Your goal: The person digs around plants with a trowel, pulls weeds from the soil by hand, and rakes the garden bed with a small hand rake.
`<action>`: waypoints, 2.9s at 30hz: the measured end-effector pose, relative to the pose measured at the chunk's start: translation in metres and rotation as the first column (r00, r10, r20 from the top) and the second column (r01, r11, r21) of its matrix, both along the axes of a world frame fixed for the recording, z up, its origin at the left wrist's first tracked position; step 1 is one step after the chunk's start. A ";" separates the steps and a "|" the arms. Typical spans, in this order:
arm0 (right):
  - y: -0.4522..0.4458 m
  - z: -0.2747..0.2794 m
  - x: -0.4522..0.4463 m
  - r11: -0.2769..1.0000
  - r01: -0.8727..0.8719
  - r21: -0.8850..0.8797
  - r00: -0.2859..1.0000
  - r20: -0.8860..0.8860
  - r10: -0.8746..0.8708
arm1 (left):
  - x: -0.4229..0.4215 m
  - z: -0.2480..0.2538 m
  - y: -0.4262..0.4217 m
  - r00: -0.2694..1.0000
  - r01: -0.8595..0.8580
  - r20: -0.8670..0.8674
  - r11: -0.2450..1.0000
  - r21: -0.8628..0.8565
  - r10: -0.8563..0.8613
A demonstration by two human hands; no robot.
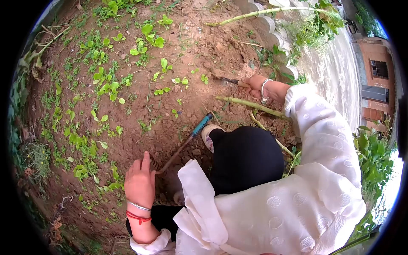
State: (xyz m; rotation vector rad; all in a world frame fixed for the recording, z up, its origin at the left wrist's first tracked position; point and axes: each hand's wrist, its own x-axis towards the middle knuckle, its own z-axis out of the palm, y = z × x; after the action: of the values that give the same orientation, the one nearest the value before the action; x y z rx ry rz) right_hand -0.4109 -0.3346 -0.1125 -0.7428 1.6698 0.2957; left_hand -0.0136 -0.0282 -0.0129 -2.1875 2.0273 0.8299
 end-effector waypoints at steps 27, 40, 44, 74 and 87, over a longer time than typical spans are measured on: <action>-0.001 -0.008 -0.006 0.945 -0.282 -0.167 0.947 -0.207 0.246 | -0.018 0.005 0.006 1.000 0.028 0.000 0.998 0.056 -0.028; -0.028 0.054 -0.030 0.243 -0.968 -0.069 0.216 -0.722 0.657 | -0.012 0.008 0.001 0.999 0.023 0.048 1.000 0.001 -0.023; -0.025 -0.003 -0.085 0.367 -0.896 -0.248 0.436 -0.639 0.633 | -0.015 0.010 0.001 0.998 0.051 0.040 0.998 0.024 -0.052; 0.012 0.020 -0.021 -0.170 -0.979 -0.109 -0.054 -0.673 0.738 | -0.001 0.016 0.005 0.997 -0.038 0.065 0.999 -0.012 0.039; -0.047 0.031 0.013 0.735 -0.088 -0.672 0.905 0.255 0.341 | -0.007 0.005 -0.004 0.998 -0.026 0.054 1.000 0.018 0.025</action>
State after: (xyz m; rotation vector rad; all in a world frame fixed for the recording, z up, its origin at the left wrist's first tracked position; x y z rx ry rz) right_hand -0.3979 -0.3813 -0.0819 -1.4350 1.3083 -0.2834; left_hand -0.0207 -0.0319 -0.0083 -2.2050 1.9639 0.7808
